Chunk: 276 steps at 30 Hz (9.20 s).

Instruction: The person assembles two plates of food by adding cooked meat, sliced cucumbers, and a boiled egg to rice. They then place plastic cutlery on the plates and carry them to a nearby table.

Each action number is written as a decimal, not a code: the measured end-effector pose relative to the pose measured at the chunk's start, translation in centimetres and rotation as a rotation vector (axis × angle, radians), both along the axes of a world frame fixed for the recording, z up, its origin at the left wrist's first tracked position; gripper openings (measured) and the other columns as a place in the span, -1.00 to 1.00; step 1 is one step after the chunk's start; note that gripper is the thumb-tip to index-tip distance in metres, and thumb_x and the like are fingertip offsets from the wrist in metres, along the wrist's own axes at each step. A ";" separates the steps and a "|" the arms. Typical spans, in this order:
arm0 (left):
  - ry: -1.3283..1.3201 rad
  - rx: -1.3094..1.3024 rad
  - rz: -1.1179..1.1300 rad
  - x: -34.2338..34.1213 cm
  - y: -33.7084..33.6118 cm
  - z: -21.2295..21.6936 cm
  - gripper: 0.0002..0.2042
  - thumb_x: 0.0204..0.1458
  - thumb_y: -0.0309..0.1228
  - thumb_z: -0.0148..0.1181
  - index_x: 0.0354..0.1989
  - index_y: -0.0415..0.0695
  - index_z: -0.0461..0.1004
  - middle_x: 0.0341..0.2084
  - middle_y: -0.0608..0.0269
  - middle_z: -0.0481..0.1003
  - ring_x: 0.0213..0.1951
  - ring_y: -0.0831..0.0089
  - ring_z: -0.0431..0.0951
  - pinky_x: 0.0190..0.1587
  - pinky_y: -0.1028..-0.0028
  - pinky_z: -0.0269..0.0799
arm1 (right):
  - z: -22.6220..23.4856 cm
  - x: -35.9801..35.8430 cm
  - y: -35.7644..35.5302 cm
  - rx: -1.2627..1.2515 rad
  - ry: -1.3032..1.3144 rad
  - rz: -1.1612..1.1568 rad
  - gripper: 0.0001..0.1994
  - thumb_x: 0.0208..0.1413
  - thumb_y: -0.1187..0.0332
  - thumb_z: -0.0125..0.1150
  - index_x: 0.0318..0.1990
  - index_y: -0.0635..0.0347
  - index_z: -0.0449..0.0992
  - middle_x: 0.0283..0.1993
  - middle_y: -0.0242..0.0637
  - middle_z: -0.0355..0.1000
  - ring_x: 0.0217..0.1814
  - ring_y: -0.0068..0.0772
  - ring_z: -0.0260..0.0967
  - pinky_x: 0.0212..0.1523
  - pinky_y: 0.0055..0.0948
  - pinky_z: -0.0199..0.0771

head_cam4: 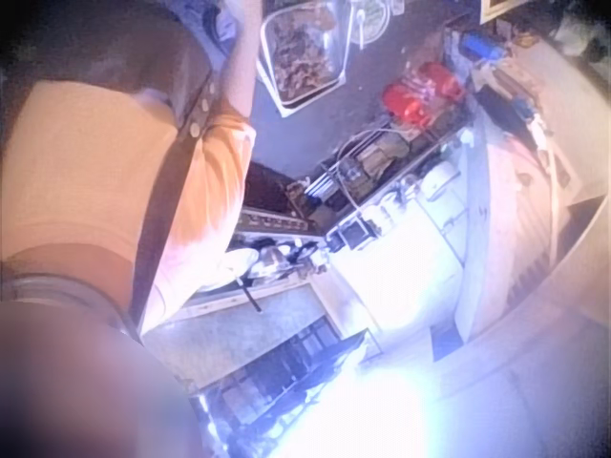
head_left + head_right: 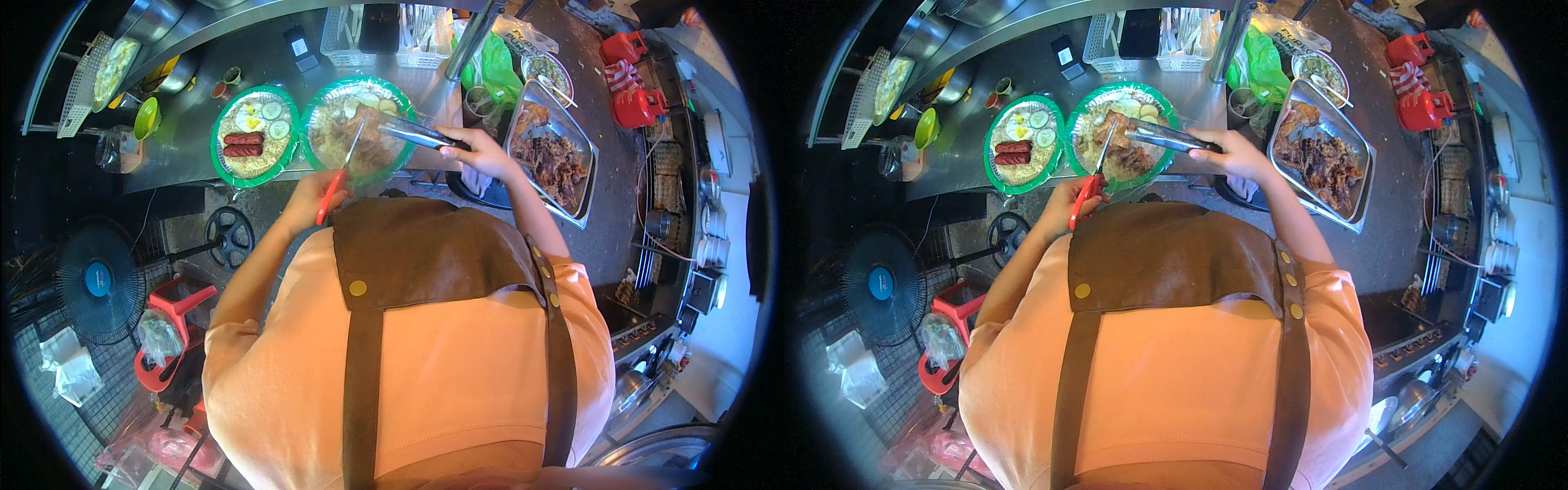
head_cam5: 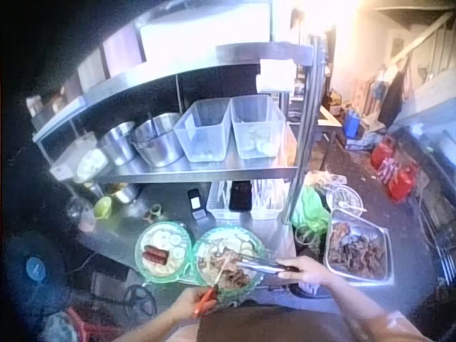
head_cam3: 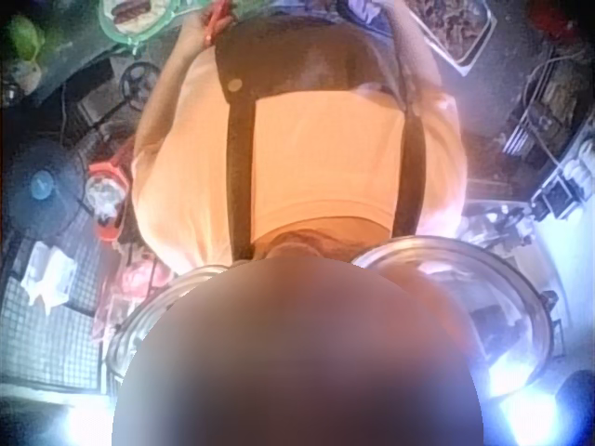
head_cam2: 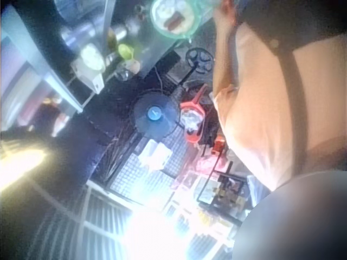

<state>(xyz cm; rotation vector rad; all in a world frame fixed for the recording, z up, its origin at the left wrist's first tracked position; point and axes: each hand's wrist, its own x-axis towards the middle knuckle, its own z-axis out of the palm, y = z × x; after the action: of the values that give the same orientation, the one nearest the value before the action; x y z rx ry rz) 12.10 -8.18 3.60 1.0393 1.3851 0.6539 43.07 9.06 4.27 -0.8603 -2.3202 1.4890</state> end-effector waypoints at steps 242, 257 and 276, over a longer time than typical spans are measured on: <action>1.193 0.180 -0.055 1.9 -2.5 -5.5 -0.57 -0.22 -0.28 0.29 -0.09 0.06 0.39 -0.34 0.22 0.52 -0.30 0.20 0.55 -0.33 0.25 0.47 | -6.8 -0.6 -8.0 -0.404 -0.105 -0.475 -0.61 0.10 0.12 0.12 -0.02 0.19 0.47 -0.53 -0.41 0.42 -0.58 -0.63 0.25 -0.56 -0.56 0.25; 1.397 0.440 -0.100 -3.5 -0.6 -6.8 -0.71 -0.15 -0.30 0.21 -0.20 0.01 0.44 -0.27 0.23 0.48 -0.27 0.14 0.50 -0.23 0.24 0.42 | -6.5 0.3 -8.0 -0.248 -0.141 -0.468 -0.61 0.10 0.11 0.13 -0.02 0.17 0.45 -0.49 -0.34 0.44 -0.44 -0.52 0.35 -0.39 -0.47 0.31; 0.540 0.283 -0.296 6.5 9.6 3.9 -0.60 -0.16 -0.24 0.32 -0.13 -0.13 0.49 -0.37 0.06 0.55 -0.35 0.26 0.57 -0.28 0.40 0.43 | -0.2 24.6 -7.5 -0.468 0.115 -1.285 -0.54 0.10 -0.03 0.08 -0.13 0.24 0.45 -0.38 -0.38 0.43 -0.53 -0.67 0.24 -0.57 -0.62 0.31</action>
<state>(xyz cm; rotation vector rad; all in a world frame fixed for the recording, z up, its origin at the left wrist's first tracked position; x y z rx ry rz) 18.56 1.45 7.51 1.7002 1.5746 0.3642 67.66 1.56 4.07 -1.7913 -0.8280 1.2990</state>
